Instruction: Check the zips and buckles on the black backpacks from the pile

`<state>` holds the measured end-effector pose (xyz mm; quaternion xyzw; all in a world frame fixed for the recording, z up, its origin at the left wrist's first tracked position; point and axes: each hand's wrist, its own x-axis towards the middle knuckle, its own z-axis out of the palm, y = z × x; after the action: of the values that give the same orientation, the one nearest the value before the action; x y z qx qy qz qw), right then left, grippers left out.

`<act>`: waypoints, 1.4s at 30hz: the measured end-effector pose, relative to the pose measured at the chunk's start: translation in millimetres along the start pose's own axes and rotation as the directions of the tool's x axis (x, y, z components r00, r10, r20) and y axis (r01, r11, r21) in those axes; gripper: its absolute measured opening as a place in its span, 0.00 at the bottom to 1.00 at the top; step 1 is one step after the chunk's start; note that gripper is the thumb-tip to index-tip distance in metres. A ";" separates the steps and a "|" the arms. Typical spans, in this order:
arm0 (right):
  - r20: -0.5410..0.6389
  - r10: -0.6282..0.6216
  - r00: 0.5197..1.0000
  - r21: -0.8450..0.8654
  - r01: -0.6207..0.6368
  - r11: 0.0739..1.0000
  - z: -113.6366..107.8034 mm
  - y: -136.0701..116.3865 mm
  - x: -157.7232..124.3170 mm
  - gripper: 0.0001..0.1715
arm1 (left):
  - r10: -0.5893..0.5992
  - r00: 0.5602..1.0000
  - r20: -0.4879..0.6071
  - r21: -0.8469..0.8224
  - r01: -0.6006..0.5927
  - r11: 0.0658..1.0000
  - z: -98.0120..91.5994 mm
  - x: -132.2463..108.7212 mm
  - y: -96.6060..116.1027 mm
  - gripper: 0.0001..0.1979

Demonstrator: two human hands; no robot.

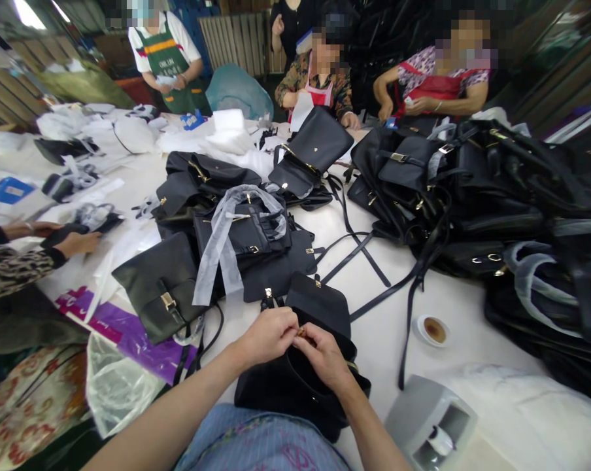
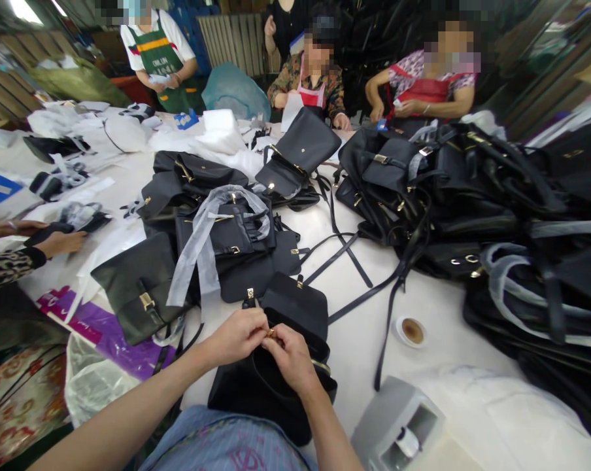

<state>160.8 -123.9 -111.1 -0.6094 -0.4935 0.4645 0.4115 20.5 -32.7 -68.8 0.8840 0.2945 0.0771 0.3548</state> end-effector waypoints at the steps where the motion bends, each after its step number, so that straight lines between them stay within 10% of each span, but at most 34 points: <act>1: 0.000 -0.008 1.000 -0.009 0.008 1.000 -0.3 -0.6 -0.1 0.15 | 0.003 1.000 -0.014 0.029 -0.003 1.000 1.4 -0.4 0.3 0.08; 14: -0.029 -0.129 0.991 -0.467 0.101 0.879 17.2 -5.9 -4.6 0.20 | -0.004 0.997 -0.079 0.187 0.019 0.982 -3.5 5.0 -6.7 0.07; 19: -0.043 -0.083 0.996 -0.403 0.058 0.913 15.2 -0.2 -7.9 0.20 | -0.175 0.956 -0.234 0.066 0.195 0.979 -30.3 13.2 -26.3 0.09; 23: 0.003 -0.061 0.998 -0.269 0.059 0.961 3.8 -0.5 -6.8 0.21 | -0.233 0.962 -0.140 -0.115 0.218 0.969 -44.7 14.7 -25.3 0.16; 33: 0.061 -0.046 0.997 -0.069 0.050 0.996 -10.6 -4.1 -6.0 0.18 | -0.216 0.965 -0.150 -0.311 0.161 0.937 0.8 5.3 9.0 0.15; 38: 0.072 -0.053 0.996 -0.069 0.058 0.996 -8.5 -0.8 -5.7 0.18 | 0.046 0.998 -0.040 0.003 -0.046 0.999 -2.5 8.7 10.2 0.10; 42: 0.068 -0.055 0.996 -0.087 0.061 0.994 -7.9 1.0 -5.3 0.17 | 0.180 0.958 0.223 0.403 -0.259 0.878 -16.7 15.4 13.8 0.09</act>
<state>168.3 -129.7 -109.4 -0.5970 -0.5444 0.4498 0.3806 33.7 -22.1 -48.3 0.9712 0.1687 -0.0295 0.1659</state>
